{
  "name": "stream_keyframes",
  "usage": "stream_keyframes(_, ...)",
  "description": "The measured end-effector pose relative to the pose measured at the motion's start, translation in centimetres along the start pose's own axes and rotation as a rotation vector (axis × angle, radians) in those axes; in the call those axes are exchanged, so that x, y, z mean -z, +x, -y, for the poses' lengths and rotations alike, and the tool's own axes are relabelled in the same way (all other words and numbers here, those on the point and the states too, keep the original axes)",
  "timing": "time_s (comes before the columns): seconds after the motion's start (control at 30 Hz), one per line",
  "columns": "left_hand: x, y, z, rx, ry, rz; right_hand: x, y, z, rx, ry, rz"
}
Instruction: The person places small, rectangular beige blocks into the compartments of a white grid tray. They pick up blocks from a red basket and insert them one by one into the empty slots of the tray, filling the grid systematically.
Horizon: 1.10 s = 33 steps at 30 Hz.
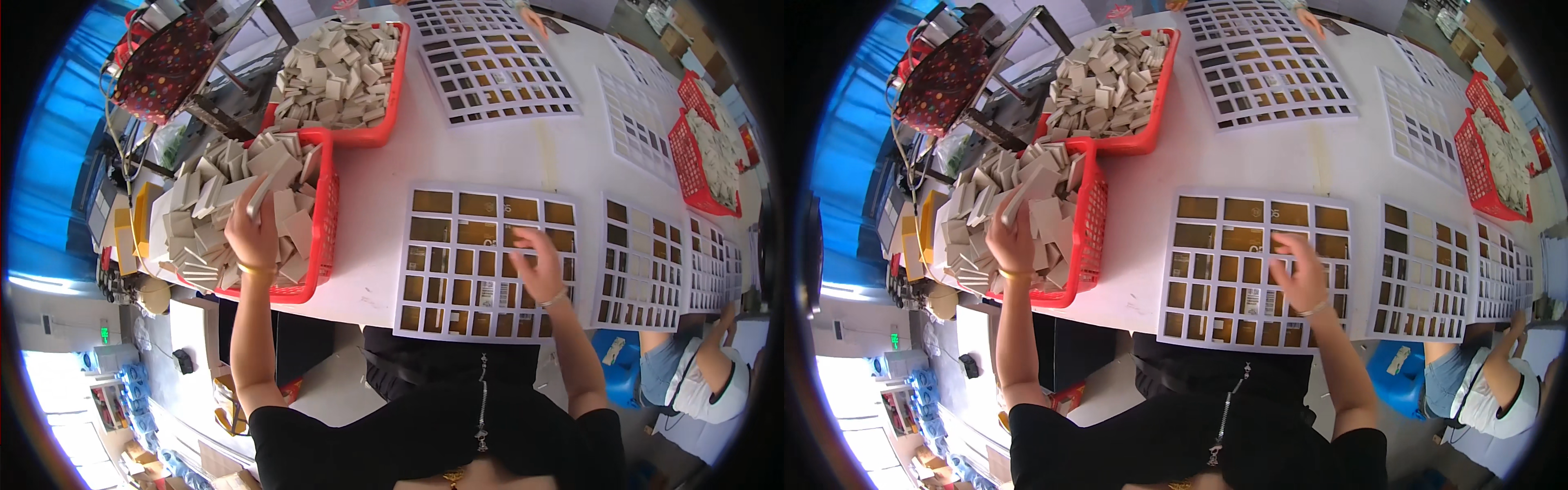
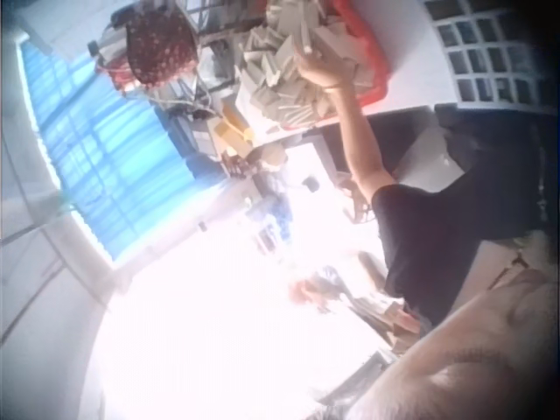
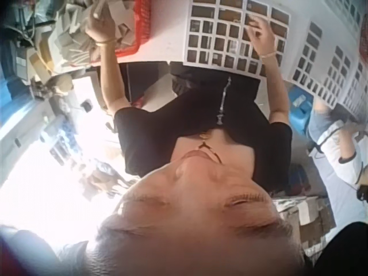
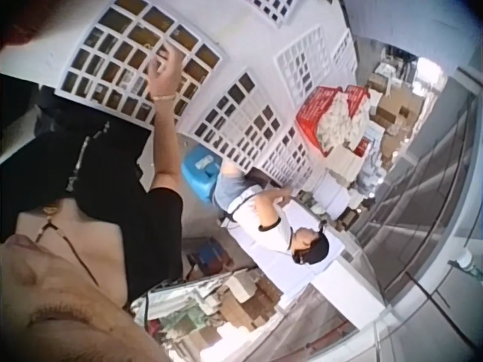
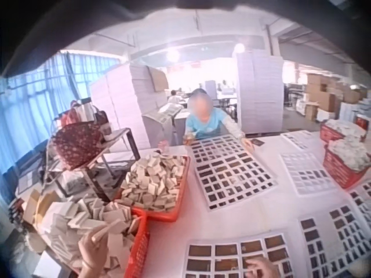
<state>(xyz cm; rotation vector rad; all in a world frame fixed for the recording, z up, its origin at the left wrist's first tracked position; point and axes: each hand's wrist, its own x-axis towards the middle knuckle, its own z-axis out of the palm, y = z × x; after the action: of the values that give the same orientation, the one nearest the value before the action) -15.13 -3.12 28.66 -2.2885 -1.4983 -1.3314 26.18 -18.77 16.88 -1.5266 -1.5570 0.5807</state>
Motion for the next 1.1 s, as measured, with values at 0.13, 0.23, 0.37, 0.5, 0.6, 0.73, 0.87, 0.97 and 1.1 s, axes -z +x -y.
stream_keyframes(0.13,-1.8,-4.9,-6.3,0.369,-0.646,0.179,-4.5,0.9,4.7,0.104,0.271,0.048)
stream_keyframes(0.23,-5.8,-9.3,-10.6,0.612,-1.028,0.411,-6.7,1.2,6.1,0.051,0.601,0.081)
stream_keyframes(0.37,-11.2,-11.2,-13.1,0.703,-1.189,0.561,-5.6,0.6,3.7,-0.003,0.286,0.023)
stream_keyframes(0.5,-16.2,-10.9,-13.3,0.652,-1.047,0.643,-2.6,0.9,-0.7,-0.298,0.438,-0.275)
stream_keyframes(0.6,-20.3,-10.0,-12.7,0.219,-0.641,0.822,-0.3,1.3,-4.5,-0.25,0.399,-0.417)
stream_keyframes(0.73,-24.7,-9.0,-13.3,-0.058,-0.386,1.008,1.5,1.8,-3.7,-0.277,0.575,-0.444)
stream_keyframes(0.87,-27.5,-10.2,-12.9,-0.238,-0.399,1.122,1.7,2.1,-3.9,-0.302,0.555,-0.39)
stream_keyframes(0.97,-26.0,-9.7,-15.2,-0.247,-0.16,0.968,1.5,2.1,-5.5,-0.287,0.459,-0.395)
stream_keyframes(1.1,-24.1,-10.2,-15.0,-0.334,-0.075,0.944,-0.8,3.8,-8.4,-0.084,0.43,-0.443)
